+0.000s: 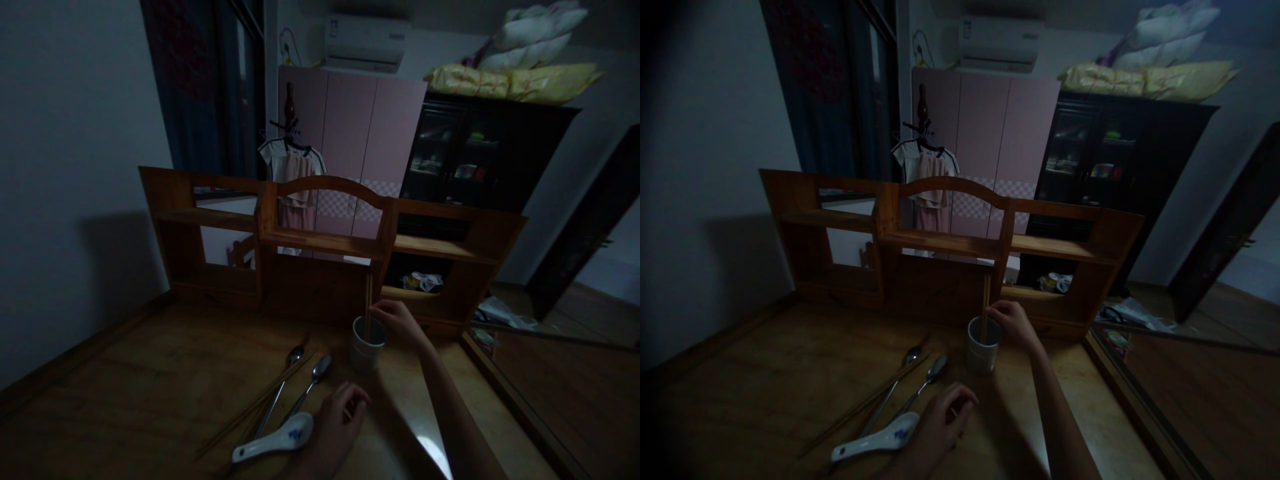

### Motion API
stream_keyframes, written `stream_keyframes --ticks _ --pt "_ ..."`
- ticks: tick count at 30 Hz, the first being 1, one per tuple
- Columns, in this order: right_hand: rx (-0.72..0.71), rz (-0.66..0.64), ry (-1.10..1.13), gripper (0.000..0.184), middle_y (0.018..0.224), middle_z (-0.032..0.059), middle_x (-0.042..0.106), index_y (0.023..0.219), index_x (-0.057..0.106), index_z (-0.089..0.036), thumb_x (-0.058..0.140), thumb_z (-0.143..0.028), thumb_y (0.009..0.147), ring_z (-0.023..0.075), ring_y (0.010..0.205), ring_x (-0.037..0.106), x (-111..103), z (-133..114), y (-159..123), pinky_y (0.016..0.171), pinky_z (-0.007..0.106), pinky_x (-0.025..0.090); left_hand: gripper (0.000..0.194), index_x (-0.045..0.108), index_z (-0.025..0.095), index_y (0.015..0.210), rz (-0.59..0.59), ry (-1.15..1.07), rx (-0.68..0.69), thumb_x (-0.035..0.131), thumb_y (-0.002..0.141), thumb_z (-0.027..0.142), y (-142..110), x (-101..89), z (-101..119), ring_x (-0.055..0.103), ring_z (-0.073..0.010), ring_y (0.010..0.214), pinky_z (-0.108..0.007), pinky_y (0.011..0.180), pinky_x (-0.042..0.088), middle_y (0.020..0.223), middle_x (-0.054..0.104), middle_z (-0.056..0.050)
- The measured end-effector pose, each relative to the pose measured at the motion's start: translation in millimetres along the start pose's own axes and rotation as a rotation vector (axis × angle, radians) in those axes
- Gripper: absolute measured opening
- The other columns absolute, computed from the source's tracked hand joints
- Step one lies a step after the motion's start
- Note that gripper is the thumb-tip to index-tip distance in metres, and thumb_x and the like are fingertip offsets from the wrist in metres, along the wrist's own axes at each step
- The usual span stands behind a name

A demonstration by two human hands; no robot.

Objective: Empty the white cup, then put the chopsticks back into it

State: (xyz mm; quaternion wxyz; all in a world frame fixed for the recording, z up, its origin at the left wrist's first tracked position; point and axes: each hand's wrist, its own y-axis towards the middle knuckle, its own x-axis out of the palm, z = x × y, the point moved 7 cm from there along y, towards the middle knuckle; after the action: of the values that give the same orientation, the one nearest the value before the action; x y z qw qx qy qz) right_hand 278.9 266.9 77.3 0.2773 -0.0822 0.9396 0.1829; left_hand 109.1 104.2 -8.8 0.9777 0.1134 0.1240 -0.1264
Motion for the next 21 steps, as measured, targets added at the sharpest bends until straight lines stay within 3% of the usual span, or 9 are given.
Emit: stream_keyframes --ticks 21 --pt "0.018 0.010 -0.044 0.050 0.077 0.0063 0.069 0.090 0.074 -0.011 0.056 -0.058 0.084 0.0190 0.067 0.060 -0.6 -3.8 -3.3 0.053 0.023 0.040 0.018 0.064 0.019 0.093 0.017 0.011 0.009 0.048 0.090 0.025 -1.0 -1.0 -0.7 0.059 -0.0143 0.078 -0.022 0.062 0.043 0.092 0.063 -0.003"
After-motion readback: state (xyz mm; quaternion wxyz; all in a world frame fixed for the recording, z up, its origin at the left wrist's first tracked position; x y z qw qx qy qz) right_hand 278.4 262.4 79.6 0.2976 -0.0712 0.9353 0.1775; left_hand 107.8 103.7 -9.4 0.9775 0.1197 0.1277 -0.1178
